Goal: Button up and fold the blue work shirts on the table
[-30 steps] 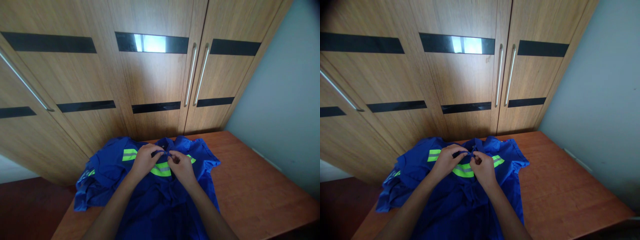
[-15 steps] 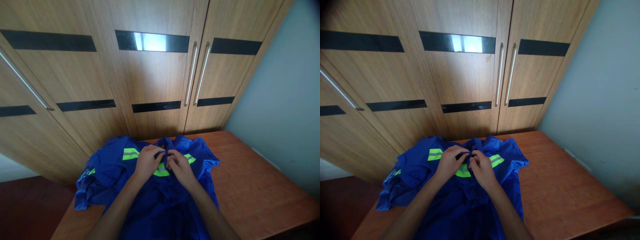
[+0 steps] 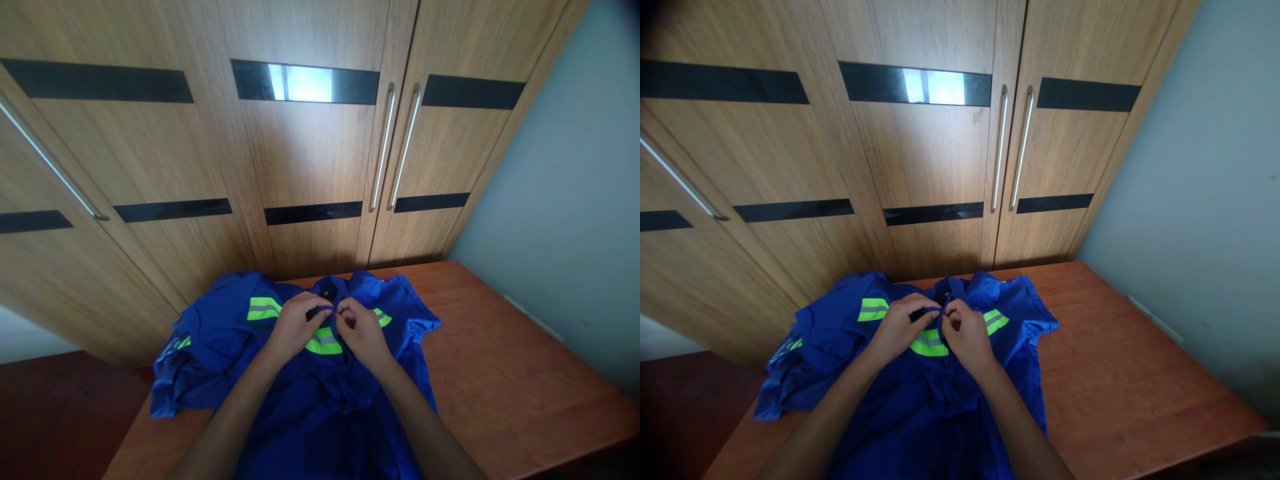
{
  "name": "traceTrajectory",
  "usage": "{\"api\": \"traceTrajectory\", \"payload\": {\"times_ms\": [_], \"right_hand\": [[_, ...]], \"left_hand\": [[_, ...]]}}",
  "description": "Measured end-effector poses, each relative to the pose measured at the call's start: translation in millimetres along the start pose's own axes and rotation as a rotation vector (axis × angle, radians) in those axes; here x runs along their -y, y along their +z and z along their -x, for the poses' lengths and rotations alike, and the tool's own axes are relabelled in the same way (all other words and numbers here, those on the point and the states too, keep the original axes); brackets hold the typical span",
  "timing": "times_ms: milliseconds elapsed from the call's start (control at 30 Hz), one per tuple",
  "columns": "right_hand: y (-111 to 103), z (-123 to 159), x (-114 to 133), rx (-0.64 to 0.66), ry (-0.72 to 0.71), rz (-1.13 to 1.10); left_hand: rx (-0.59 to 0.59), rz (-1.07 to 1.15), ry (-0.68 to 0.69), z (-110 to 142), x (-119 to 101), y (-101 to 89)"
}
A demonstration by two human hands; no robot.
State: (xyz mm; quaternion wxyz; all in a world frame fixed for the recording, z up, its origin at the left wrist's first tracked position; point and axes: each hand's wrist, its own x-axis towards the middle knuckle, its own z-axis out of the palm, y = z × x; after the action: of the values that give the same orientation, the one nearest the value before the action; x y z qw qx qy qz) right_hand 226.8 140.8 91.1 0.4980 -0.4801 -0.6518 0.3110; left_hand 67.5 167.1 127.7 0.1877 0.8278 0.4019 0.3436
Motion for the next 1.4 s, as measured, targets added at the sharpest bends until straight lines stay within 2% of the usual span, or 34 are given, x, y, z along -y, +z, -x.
{"api": "traceTrajectory", "payload": {"times_ms": [100, 167, 233, 333, 467, 833, 900, 1000, 1100, 1200, 1300, 1400], "right_hand": [[1, 3, 1, -0.066, -0.011, 0.093], [1, 5, 2, -0.104, -0.016, 0.166], [3, 6, 5, -0.125, -0.012, 0.226], [6, 8, 7, -0.127, -0.013, 0.296], [11, 11, 6, -0.089, -0.052, 0.360], [9, 15, 6, -0.119, -0.066, 0.470], [10, 15, 6, -0.129, -0.044, 0.405], [12, 15, 6, -0.115, 0.027, 0.119], [14, 12, 5, -0.099, 0.155, -0.221], [15, 9, 4, -0.090, 0.307, -0.467], [13, 7, 2, -0.058, 0.382, -0.602], [8, 9, -3, -0.021, 0.347, -0.530]], "left_hand": [[-0.106, -0.108, 0.029, 6, -11, 0.8], [-0.179, -0.218, -0.016, 13, -18, 3.4], [-0.153, -0.293, -0.102, 19, -21, 6.9], [-0.058, -0.265, -0.183, 23, -20, 11.3], [-0.030, -0.180, -0.201, 18, -17, 12.2], [-0.035, -0.367, -0.218, 18, -11, 17.0], [-0.050, -0.319, -0.221, 19, -10, 17.0], [-0.071, -0.184, -0.234, 21, -7, 16.8], [-0.103, -0.090, -0.222, 23, -3, 19.6], [-0.181, -0.063, -0.193, 26, 1, 24.7], [-0.232, -0.193, -0.125, 29, -1, 26.4], [-0.189, -0.444, -0.050, 30, -4, 21.0]]}}
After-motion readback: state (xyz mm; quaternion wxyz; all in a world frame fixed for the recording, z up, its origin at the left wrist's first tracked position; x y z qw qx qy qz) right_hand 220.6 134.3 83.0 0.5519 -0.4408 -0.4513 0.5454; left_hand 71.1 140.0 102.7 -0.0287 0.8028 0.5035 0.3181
